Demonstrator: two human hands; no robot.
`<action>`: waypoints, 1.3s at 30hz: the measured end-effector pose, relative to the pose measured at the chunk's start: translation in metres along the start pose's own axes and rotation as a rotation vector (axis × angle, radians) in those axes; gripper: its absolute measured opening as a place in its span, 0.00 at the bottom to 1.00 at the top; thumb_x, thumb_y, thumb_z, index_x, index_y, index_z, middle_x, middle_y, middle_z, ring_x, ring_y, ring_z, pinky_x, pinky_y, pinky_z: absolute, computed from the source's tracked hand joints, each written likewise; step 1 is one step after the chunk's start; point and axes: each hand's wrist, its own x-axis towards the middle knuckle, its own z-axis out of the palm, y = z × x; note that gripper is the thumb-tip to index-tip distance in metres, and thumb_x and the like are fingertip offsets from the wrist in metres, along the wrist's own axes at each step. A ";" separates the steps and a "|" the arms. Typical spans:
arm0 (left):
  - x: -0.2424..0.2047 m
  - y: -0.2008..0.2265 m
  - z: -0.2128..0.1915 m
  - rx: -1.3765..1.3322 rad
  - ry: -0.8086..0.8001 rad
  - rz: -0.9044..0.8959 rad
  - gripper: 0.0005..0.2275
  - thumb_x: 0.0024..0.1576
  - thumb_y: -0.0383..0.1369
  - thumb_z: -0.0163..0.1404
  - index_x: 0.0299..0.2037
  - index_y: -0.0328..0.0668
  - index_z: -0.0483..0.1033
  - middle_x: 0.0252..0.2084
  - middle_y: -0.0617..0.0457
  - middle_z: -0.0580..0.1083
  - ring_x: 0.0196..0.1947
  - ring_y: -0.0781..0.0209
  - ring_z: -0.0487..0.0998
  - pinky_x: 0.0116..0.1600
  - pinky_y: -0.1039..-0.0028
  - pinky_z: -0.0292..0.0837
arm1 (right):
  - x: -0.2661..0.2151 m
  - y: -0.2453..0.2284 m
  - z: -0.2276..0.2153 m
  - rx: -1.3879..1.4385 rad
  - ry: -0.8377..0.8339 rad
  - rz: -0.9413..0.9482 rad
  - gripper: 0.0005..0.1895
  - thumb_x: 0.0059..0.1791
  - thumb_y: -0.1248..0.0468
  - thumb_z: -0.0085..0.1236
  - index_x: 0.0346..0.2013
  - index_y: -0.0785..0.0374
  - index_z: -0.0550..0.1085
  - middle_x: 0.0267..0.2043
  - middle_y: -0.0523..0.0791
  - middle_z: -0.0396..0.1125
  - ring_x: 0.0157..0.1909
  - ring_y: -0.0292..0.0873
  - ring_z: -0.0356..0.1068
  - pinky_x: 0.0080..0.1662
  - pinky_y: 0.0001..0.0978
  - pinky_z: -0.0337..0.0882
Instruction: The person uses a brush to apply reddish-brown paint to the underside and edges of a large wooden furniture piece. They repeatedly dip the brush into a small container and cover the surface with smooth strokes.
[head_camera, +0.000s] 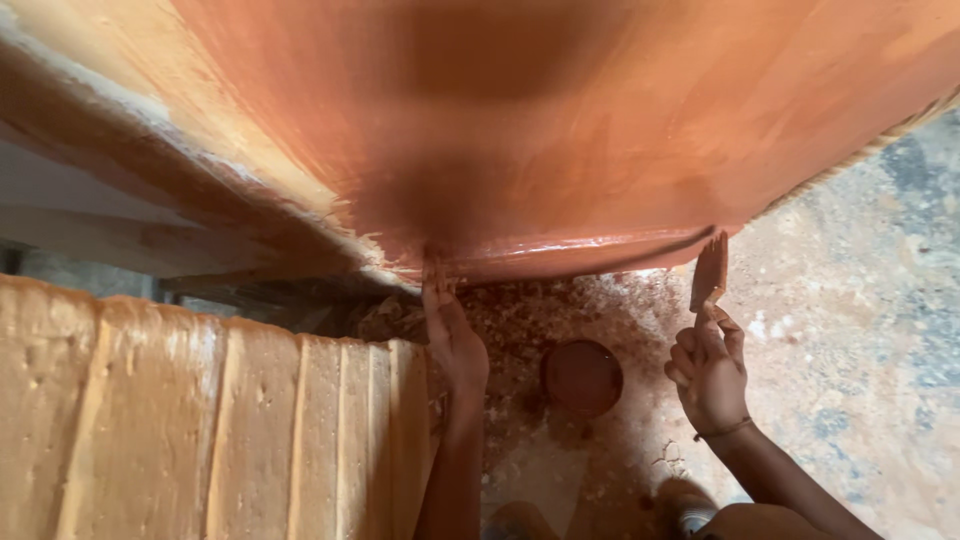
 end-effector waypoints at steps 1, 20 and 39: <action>-0.001 -0.004 0.000 0.007 -0.005 -0.017 0.22 0.74 0.32 0.27 0.78 0.36 0.48 0.81 0.42 0.49 0.82 0.48 0.47 0.82 0.57 0.40 | 0.004 0.002 0.000 -0.040 0.009 -0.032 0.08 0.64 0.57 0.35 0.57 0.51 0.59 0.24 0.37 0.51 0.19 0.31 0.47 0.18 0.22 0.52; 0.002 0.020 0.001 0.294 -0.068 -0.126 0.25 0.71 0.34 0.29 0.76 0.30 0.50 0.79 0.41 0.52 0.80 0.49 0.48 0.79 0.63 0.41 | 0.022 0.002 0.044 -0.348 -0.413 0.178 0.17 0.57 0.55 0.40 0.61 0.43 0.67 0.27 0.39 0.62 0.17 0.31 0.52 0.17 0.19 0.54; -0.074 0.000 0.019 0.504 -0.475 -0.275 0.25 0.70 0.40 0.36 0.75 0.33 0.54 0.80 0.37 0.50 0.80 0.43 0.47 0.79 0.59 0.41 | -0.043 -0.061 -0.031 -1.762 -0.928 -0.084 0.29 0.51 0.58 0.53 0.67 0.46 0.60 0.45 0.49 0.70 0.30 0.55 0.75 0.33 0.49 0.74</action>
